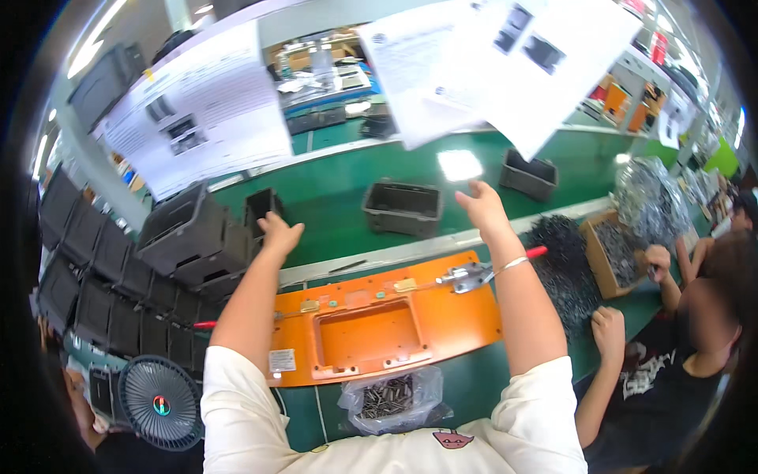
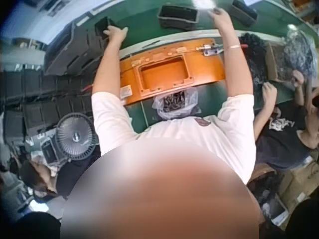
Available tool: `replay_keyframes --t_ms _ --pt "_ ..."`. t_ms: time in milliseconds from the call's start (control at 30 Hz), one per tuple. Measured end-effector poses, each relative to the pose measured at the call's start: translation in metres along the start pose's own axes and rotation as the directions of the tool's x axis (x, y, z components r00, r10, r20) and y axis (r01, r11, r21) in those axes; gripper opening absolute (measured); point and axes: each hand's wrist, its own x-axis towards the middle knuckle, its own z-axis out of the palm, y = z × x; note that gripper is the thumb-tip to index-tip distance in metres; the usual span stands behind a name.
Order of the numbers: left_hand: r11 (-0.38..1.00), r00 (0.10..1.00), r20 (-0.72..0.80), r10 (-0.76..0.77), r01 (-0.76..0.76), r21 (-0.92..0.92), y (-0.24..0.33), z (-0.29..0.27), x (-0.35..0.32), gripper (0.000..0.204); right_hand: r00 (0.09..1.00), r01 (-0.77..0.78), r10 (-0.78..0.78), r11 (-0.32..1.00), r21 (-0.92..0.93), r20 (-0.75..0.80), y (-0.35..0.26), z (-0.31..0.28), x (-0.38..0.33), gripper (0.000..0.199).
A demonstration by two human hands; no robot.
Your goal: Assembling plastic components using a workbench clamp and small fasteners on an industrial assembly line.
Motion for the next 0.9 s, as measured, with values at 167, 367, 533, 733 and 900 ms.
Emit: replay_keyframes --t_ms 167,367,533,733,900 --pt "0.992 0.993 0.033 -0.111 0.109 0.068 -0.047 0.018 0.048 0.069 0.946 0.32 -0.315 0.946 0.06 -0.079 0.016 -0.084 -0.084 0.037" --pt "0.999 0.987 -0.152 0.044 -0.047 -0.015 -0.001 0.001 0.016 0.038 0.948 -0.059 -0.128 0.829 -0.557 -0.292 0.089 -0.136 -0.186 0.02" --pt "0.808 0.912 -0.085 0.402 -0.397 -0.436 0.06 -0.038 -0.085 0.022 0.932 -0.162 -0.12 0.705 -0.69 -0.341 0.139 -0.124 -0.201 0.036" --pt "0.581 0.642 -0.142 0.753 -0.751 -0.313 0.045 -0.078 -0.227 0.024 0.93 -0.114 -0.165 0.724 -0.681 -0.33 0.164 -0.115 -0.184 0.028" --pt "0.635 0.636 0.063 0.769 -0.749 -0.191 0.013 -0.085 -0.267 0.026 0.952 -0.011 -0.004 0.999 -0.048 -0.305 0.121 -0.12 -0.185 0.01"
